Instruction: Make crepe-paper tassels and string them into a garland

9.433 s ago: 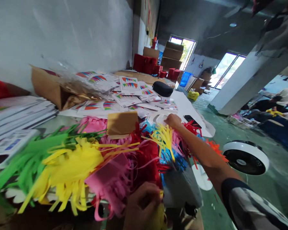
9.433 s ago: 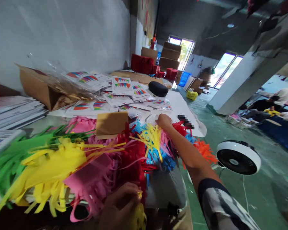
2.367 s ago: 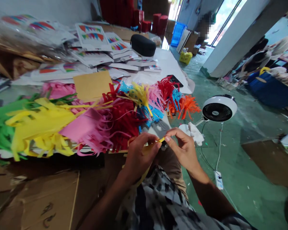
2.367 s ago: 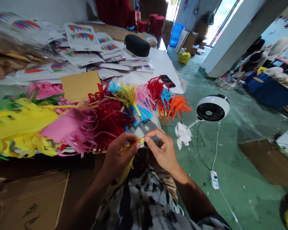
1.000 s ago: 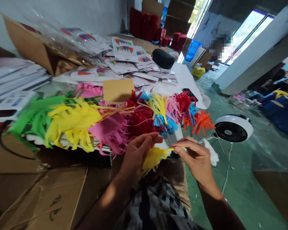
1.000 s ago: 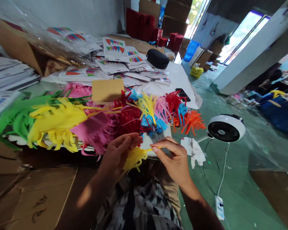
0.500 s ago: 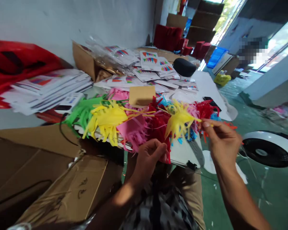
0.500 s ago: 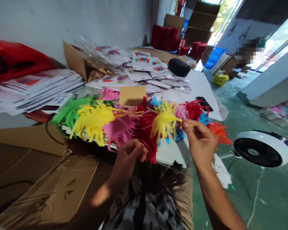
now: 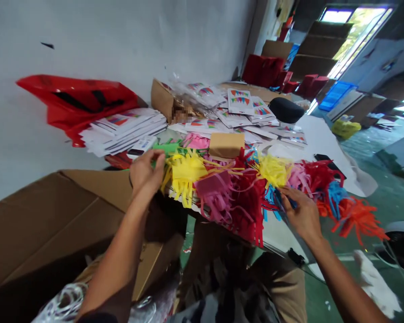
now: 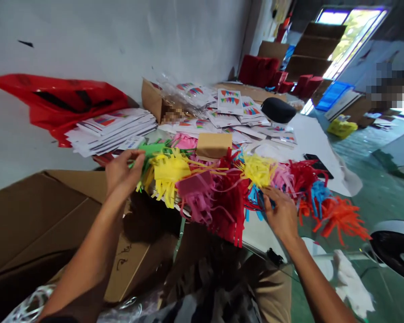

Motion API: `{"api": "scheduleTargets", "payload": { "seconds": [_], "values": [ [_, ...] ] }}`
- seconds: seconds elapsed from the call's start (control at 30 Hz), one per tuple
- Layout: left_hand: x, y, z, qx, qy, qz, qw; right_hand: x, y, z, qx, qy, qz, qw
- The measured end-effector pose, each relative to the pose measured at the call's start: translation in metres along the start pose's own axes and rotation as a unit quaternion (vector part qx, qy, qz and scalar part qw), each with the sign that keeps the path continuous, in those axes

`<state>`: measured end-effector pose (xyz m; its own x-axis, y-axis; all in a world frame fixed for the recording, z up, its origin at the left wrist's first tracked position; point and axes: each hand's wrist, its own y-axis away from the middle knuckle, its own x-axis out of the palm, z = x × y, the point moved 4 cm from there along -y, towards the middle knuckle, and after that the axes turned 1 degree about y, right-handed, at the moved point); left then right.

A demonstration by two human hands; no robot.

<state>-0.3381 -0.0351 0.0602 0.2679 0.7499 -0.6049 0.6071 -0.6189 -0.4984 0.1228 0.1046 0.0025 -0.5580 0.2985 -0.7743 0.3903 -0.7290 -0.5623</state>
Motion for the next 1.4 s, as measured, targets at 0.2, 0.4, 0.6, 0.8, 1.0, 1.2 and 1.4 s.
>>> {"api": "scheduleTargets", "payload": {
  "seconds": [0.2,0.4,0.6,0.8,1.0,1.2,1.4],
  "values": [
    [0.039,-0.082,0.063,-0.035,-0.181,0.148,0.972,-0.015,-0.002,0.029,-0.026,0.047,-0.042,0.998],
    [0.067,-0.078,0.083,-0.029,-0.163,0.164,0.972,-0.013,-0.018,0.069,-0.083,0.025,-0.036,0.996],
    [0.072,-0.069,0.090,-0.058,-0.128,0.111,0.984,0.008,-0.056,0.119,-0.130,-0.044,-0.019,0.990],
    [0.069,-0.075,0.089,-0.093,-0.137,0.104,0.981,0.019,-0.066,0.166,-0.154,-0.084,-0.005,0.985],
    [0.071,-0.084,0.090,-0.116,-0.151,0.093,0.977,0.032,-0.032,0.207,-0.173,-0.108,0.015,0.979],
    [0.066,-0.087,0.098,-0.098,-0.162,0.073,0.979,0.031,-0.021,0.228,-0.191,-0.130,0.017,0.973],
    [0.070,-0.076,0.096,-0.027,-0.186,0.049,0.981,0.033,-0.013,0.242,-0.205,-0.131,0.031,0.969]
  ]
}}
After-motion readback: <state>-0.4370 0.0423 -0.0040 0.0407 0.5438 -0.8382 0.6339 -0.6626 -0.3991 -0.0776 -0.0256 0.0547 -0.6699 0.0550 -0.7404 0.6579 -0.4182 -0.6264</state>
